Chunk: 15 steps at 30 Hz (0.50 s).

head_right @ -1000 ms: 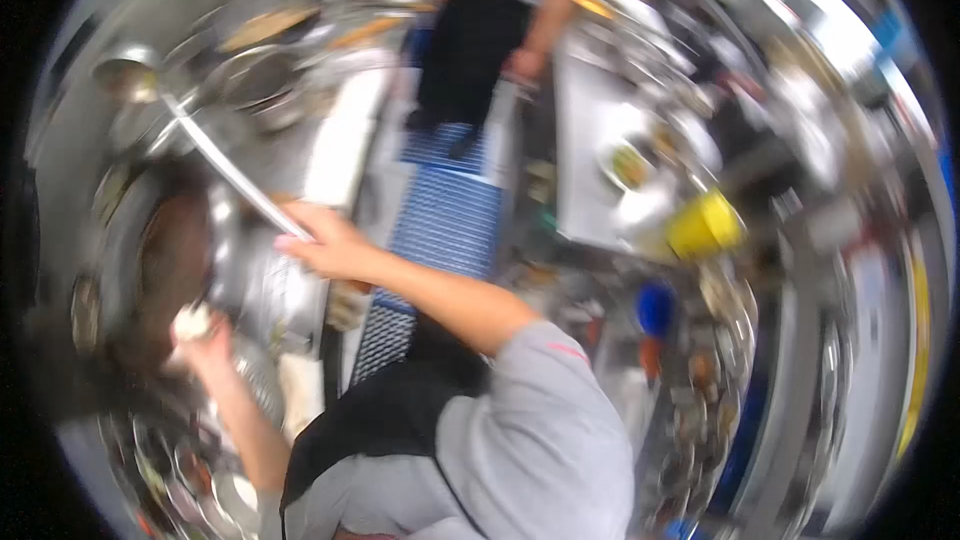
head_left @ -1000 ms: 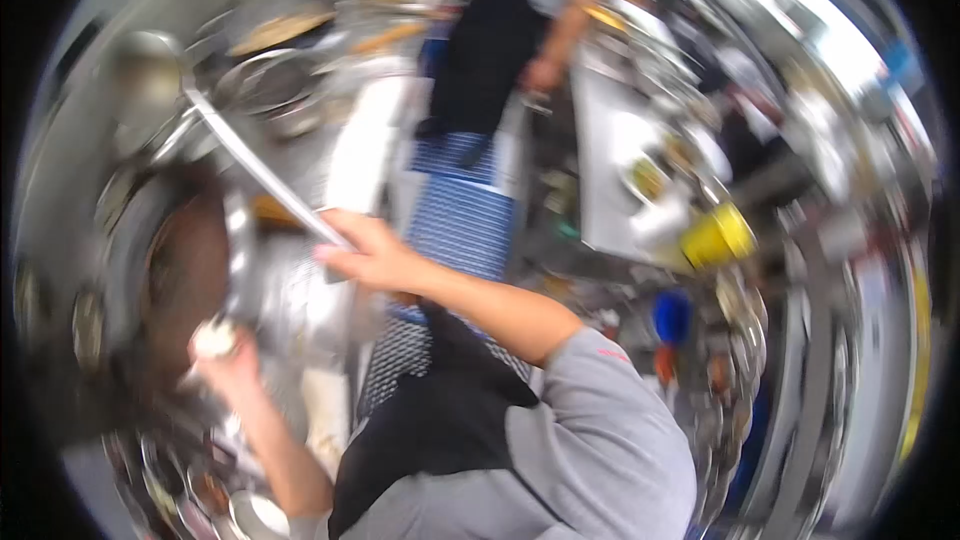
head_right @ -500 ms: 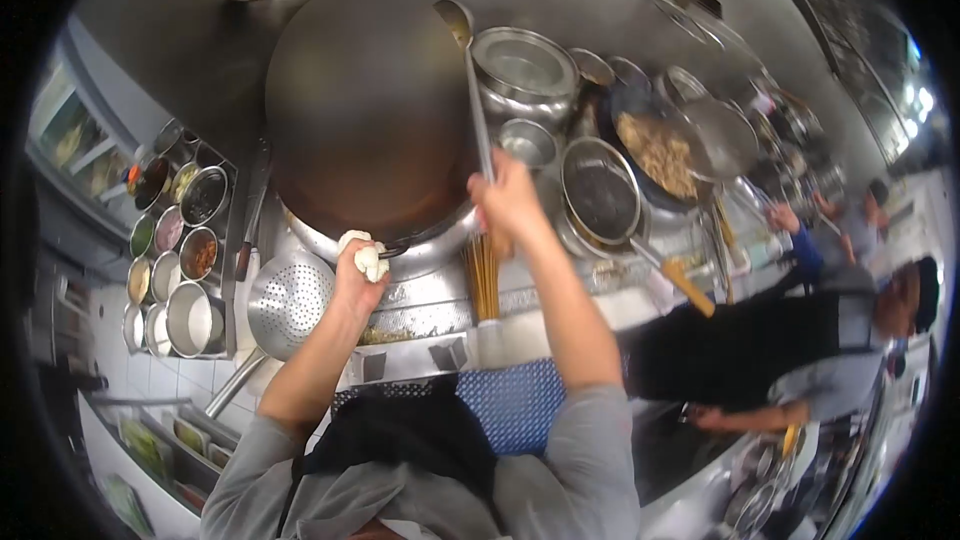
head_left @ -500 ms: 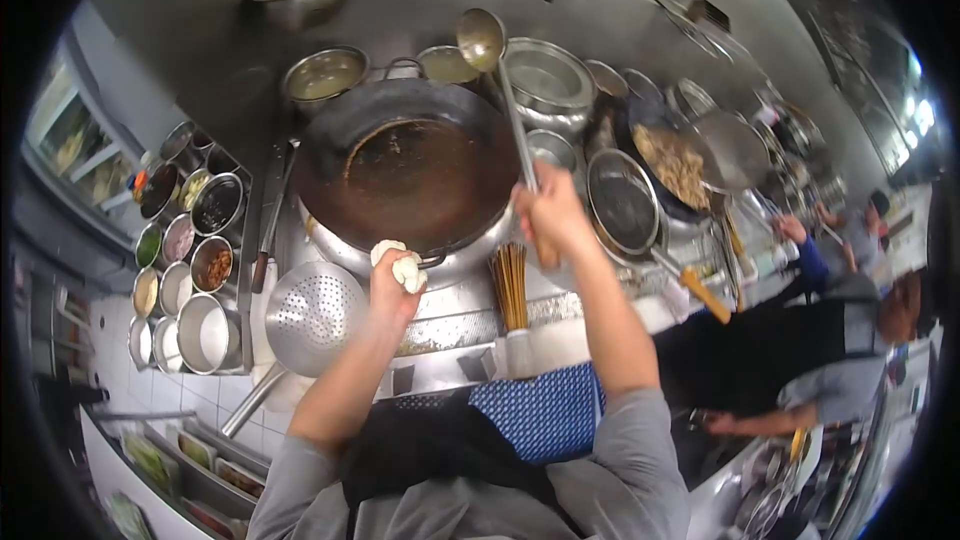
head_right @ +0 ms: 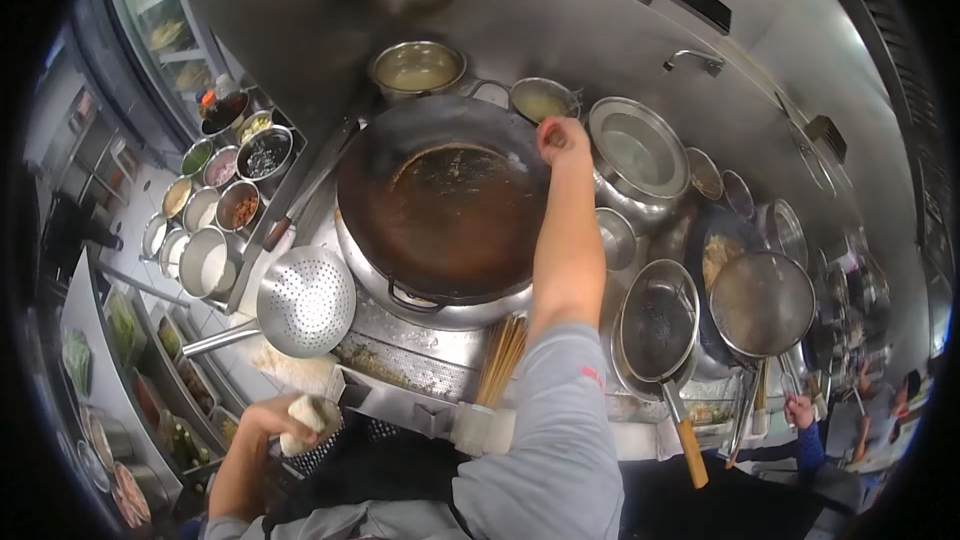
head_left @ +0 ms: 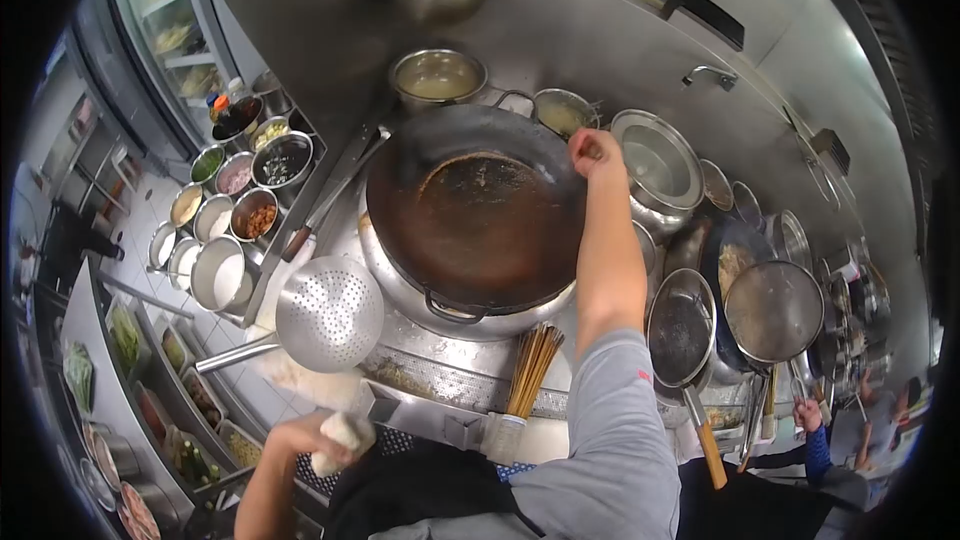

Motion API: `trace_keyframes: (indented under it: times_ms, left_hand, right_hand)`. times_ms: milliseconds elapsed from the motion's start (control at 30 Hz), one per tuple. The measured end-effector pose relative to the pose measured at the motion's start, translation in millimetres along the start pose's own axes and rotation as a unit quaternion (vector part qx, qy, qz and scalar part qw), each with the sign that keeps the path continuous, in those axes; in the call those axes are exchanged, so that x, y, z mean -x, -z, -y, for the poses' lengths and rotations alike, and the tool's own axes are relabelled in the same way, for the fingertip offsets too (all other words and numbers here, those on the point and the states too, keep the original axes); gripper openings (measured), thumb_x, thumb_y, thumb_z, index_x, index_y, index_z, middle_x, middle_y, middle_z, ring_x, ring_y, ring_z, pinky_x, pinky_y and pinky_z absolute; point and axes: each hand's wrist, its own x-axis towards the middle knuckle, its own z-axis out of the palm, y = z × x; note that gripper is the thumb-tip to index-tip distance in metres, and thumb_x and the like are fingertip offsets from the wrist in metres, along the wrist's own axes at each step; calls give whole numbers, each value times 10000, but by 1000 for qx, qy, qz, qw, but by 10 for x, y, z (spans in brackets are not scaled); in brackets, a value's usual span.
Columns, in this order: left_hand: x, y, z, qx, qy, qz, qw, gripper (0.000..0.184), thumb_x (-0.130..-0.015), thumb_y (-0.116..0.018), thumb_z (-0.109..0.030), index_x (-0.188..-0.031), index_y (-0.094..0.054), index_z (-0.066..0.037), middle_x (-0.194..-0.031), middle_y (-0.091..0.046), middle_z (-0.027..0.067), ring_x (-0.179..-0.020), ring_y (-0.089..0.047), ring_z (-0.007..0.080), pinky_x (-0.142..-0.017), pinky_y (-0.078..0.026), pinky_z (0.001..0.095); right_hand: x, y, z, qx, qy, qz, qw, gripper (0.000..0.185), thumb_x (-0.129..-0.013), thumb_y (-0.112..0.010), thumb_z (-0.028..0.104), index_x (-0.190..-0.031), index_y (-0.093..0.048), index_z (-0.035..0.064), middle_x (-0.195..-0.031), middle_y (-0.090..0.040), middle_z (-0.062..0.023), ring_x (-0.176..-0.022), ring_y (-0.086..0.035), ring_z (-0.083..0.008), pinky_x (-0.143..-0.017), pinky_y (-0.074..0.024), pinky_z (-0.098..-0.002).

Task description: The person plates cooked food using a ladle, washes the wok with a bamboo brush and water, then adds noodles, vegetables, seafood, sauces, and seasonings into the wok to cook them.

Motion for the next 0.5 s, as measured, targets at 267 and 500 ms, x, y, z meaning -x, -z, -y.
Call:
trace_keyframes:
  times_ms: [267,500]
  left_hand:
    - [-1559,-656,1788,-419,38,-37,906,372,-790,-728,-365,-1072,-684,-128,-984,-721,133,-921,-693,275,-837,-529,423]
    - [-3044,-1765,1652,-216,165,188,944,284,-843,-668,-301,-1056,-690,-114,-912,-708,132,-865,-679,271,-791,-527,419]
  right_hand:
    - [608,-243,130,277,34,-157,947,190,-843,-591,-41,-667,-537,4,-548,-526,-88,-442,-540,-207,-400,-440,-357]
    - [1873,-217,94,519,107,-308,790,170,-750,-646,88,-845,-593,-43,-719,-647,-231,-713,-690,-381,-702,-535,-451]
